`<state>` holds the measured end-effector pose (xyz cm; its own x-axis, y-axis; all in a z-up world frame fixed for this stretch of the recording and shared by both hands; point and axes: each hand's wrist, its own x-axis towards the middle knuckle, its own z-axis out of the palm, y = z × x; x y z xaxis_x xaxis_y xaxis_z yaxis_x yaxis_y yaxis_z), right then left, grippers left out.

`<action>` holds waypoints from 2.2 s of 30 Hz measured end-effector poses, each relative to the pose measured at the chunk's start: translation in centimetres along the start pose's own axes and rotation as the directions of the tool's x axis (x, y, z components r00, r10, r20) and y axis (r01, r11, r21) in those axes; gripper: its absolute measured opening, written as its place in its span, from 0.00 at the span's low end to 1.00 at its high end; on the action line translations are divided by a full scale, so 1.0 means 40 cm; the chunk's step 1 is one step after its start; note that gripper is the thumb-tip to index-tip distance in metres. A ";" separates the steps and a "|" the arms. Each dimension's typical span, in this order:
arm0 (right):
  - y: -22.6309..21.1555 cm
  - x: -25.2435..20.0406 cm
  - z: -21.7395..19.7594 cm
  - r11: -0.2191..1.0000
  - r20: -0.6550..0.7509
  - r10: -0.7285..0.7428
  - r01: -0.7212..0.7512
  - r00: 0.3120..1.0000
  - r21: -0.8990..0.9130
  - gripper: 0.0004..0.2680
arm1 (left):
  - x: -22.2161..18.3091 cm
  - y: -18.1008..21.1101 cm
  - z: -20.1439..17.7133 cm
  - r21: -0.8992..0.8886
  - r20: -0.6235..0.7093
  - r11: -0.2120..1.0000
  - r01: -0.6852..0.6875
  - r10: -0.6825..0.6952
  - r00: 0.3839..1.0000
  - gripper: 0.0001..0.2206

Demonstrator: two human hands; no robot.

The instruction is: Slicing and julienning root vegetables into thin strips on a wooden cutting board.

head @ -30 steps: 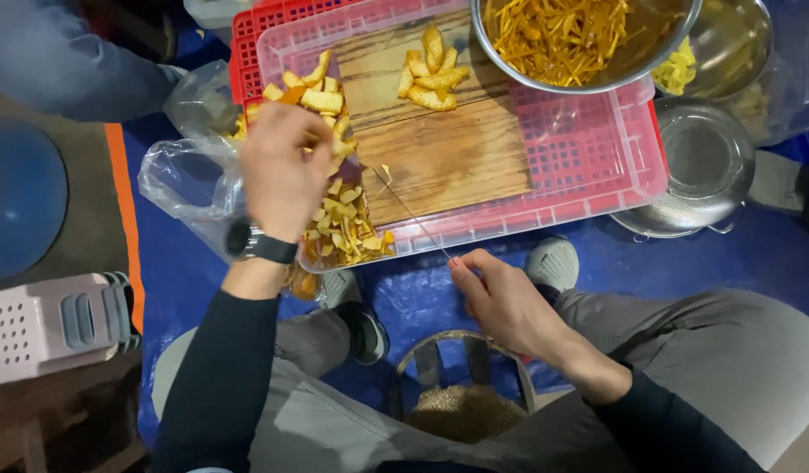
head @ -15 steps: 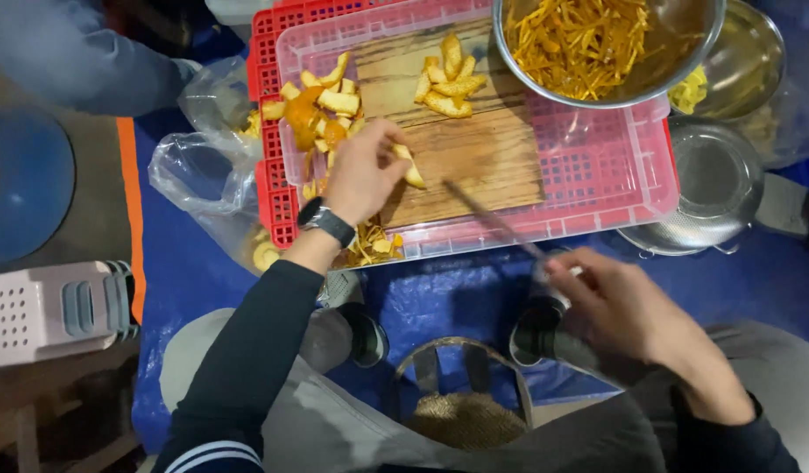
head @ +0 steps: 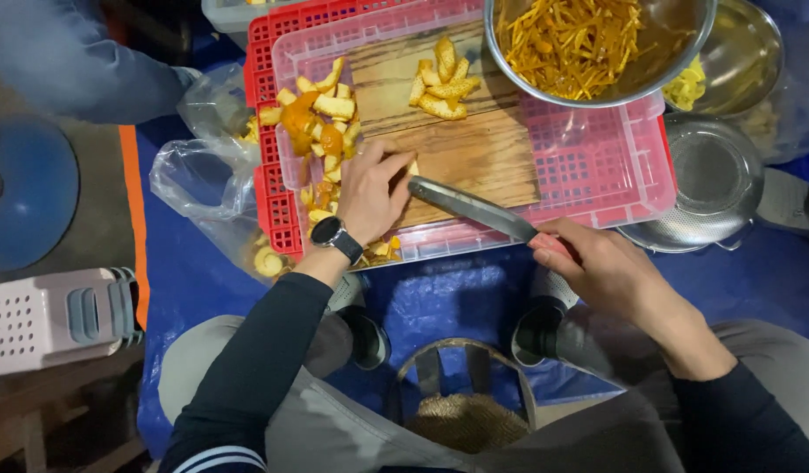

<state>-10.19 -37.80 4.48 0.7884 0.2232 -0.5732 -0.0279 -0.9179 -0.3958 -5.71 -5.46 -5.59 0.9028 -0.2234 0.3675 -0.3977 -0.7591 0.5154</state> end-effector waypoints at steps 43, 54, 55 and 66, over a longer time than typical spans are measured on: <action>0.051 0.143 0.017 0.942 -0.213 -0.309 0.267 0.927 -0.202 0.13 | 0.015 -0.030 -0.019 -0.063 0.146 0.989 0.135 -0.125 0.981 0.24; 0.034 0.149 0.005 0.934 -0.214 -0.346 0.313 0.914 -0.172 0.14 | 0.016 -0.006 -0.034 -0.001 0.154 0.983 0.186 -0.184 0.971 0.24; 0.040 0.150 0.004 0.934 -0.218 -0.347 0.315 0.912 -0.170 0.14 | 0.017 -0.010 -0.031 0.002 0.153 0.983 0.183 -0.181 0.971 0.24; 0.002 0.142 0.008 0.947 -0.274 -0.306 0.261 0.912 -0.188 0.13 | -0.001 0.011 -0.041 0.167 0.060 0.985 0.047 -0.058 0.997 0.20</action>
<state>-5.92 -36.50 0.97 0.8956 0.3946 -0.2054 0.2952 -0.8725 -0.3893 -6.21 -4.79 -4.09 0.9325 -0.2153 0.2901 -0.3217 -0.8603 0.3956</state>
